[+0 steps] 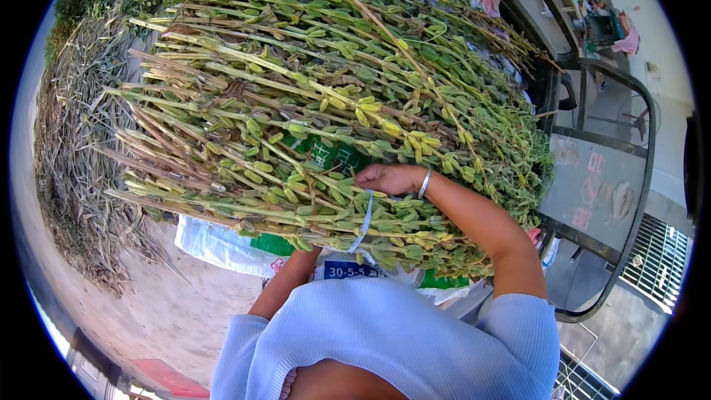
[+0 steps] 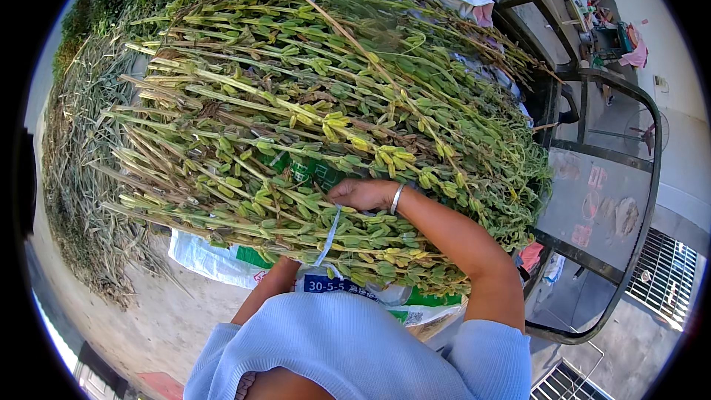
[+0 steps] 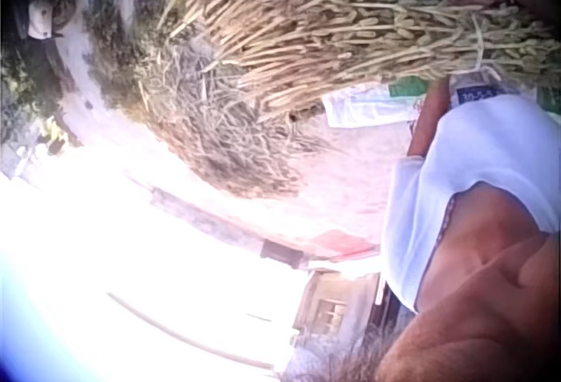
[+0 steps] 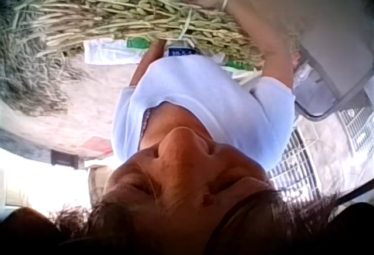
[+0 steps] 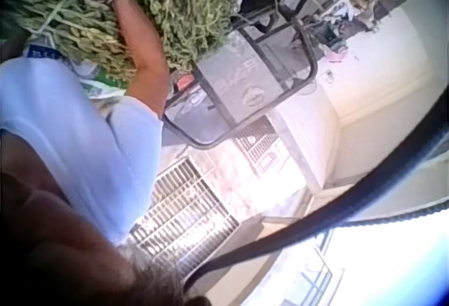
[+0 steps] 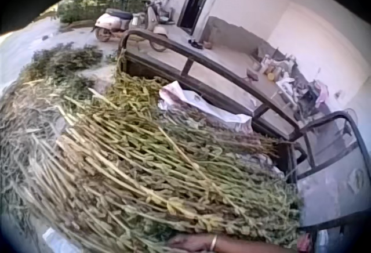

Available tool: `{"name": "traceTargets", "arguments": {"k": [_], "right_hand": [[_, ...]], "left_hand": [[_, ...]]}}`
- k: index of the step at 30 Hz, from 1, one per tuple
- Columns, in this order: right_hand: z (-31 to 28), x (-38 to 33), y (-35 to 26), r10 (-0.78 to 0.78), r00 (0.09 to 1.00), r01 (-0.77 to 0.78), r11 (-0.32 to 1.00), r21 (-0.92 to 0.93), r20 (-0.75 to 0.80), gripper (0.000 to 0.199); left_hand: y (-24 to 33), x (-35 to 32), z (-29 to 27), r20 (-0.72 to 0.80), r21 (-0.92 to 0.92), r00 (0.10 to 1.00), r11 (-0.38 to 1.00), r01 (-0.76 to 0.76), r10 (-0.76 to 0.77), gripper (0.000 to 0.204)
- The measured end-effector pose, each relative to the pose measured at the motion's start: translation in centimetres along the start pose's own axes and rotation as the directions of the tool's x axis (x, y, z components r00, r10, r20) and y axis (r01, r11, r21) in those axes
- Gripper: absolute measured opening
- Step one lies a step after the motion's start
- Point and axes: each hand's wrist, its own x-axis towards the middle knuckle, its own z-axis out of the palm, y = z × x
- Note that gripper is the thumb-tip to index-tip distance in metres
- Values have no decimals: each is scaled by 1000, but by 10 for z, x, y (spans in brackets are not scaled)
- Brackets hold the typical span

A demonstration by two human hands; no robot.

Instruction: The person gathers long green plant stalks from a pile on a cart, aligns them into a bundle, and ties them with a white plastic strip. The person then lifts a large white sack and places it over the bundled plants.

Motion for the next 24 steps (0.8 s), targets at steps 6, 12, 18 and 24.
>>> {"name": "traceTargets", "arguments": {"k": [6,12,18,24], "right_hand": [[-4,0,19,-70,974,32,984,-177,-213,25],[-6,5,23,-196,971,148,941,-304,-135,27],[0,19,42,-177,984,175,980,-94,-10,37],[-3,28,69,177,981,-173,983,53,-79,26]], "left_hand": [[2,0,-4,-14,0,999,1000,30,-30,37],[0,-13,-1,-23,4,998,999,52,-52,33],[2,-13,2,-16,-3,999,999,50,-50,29],[2,-1,1,0,4,999,999,39,-39,26]]}}
